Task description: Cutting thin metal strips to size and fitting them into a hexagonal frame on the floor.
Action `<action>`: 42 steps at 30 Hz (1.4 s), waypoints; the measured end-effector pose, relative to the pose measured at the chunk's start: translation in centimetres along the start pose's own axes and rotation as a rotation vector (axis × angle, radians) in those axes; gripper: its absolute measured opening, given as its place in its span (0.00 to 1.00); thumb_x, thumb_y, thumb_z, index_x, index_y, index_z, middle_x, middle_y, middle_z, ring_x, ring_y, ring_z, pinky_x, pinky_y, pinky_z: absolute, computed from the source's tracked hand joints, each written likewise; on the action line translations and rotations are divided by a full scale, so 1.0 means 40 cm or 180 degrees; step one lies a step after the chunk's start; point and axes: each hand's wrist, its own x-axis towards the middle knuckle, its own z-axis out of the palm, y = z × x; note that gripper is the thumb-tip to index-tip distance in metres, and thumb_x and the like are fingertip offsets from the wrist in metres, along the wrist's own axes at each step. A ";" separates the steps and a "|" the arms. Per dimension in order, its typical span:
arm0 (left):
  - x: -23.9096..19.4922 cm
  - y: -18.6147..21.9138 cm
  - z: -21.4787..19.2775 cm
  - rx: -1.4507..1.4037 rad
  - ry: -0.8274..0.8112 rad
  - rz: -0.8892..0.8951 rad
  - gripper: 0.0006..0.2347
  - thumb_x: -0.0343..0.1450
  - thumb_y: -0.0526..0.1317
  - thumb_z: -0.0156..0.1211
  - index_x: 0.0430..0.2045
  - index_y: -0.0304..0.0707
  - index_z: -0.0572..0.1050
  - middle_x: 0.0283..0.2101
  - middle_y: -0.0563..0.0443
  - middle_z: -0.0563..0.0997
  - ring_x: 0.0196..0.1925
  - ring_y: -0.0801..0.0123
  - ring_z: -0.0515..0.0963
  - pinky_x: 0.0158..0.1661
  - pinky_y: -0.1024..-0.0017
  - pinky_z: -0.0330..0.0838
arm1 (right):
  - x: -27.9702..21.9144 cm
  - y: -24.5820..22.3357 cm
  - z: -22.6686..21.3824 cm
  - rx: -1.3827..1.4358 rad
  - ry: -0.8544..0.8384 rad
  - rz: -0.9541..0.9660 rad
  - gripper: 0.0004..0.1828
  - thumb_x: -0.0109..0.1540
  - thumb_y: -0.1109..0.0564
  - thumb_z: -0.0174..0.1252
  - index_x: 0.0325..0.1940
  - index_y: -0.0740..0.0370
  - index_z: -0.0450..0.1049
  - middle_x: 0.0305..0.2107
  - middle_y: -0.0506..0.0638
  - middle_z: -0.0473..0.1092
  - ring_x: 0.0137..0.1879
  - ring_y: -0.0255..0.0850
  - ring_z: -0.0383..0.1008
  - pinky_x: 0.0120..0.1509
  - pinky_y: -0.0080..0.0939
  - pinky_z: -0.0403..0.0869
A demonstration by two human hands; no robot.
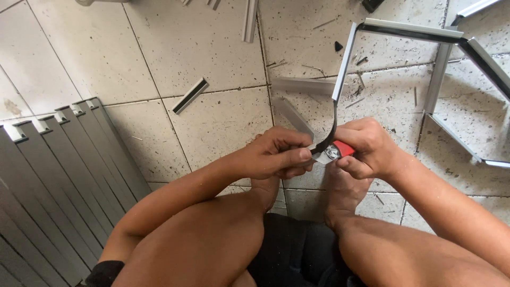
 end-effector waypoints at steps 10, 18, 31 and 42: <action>0.000 -0.020 -0.015 0.0018 -0.0118 -0.0142 0.11 0.79 0.35 0.50 0.52 0.24 0.74 0.23 0.50 0.72 0.25 0.78 0.70 0.20 0.80 0.64 | -0.019 0.014 0.011 0.0072 0.0094 -0.0121 0.33 0.62 0.31 0.49 0.39 0.66 0.77 0.18 0.54 0.64 0.17 0.52 0.68 0.22 0.46 0.70; -0.002 -0.024 -0.025 0.0047 -0.0128 -0.0120 0.11 0.79 0.33 0.50 0.51 0.23 0.74 0.19 0.50 0.70 0.22 0.77 0.68 0.19 0.80 0.63 | -0.005 0.005 0.008 -0.0101 0.0117 -0.0263 0.35 0.62 0.30 0.50 0.40 0.67 0.77 0.19 0.55 0.65 0.18 0.52 0.69 0.23 0.47 0.70; 0.004 0.002 -0.007 -0.0013 -0.0297 -0.0056 0.12 0.79 0.32 0.49 0.52 0.21 0.74 0.17 0.54 0.68 0.21 0.80 0.65 0.22 0.80 0.64 | 0.030 -0.040 0.003 -0.0409 0.0180 -0.0303 0.33 0.62 0.26 0.49 0.31 0.59 0.75 0.17 0.49 0.64 0.17 0.47 0.66 0.24 0.44 0.69; -0.007 0.034 0.020 0.0157 -0.0207 0.0026 0.09 0.78 0.31 0.50 0.37 0.20 0.77 0.14 0.53 0.66 0.19 0.79 0.67 0.21 0.77 0.67 | 0.032 -0.001 -0.003 -0.0579 0.0067 -0.0383 0.36 0.62 0.23 0.45 0.29 0.58 0.72 0.17 0.50 0.63 0.19 0.50 0.68 0.25 0.45 0.70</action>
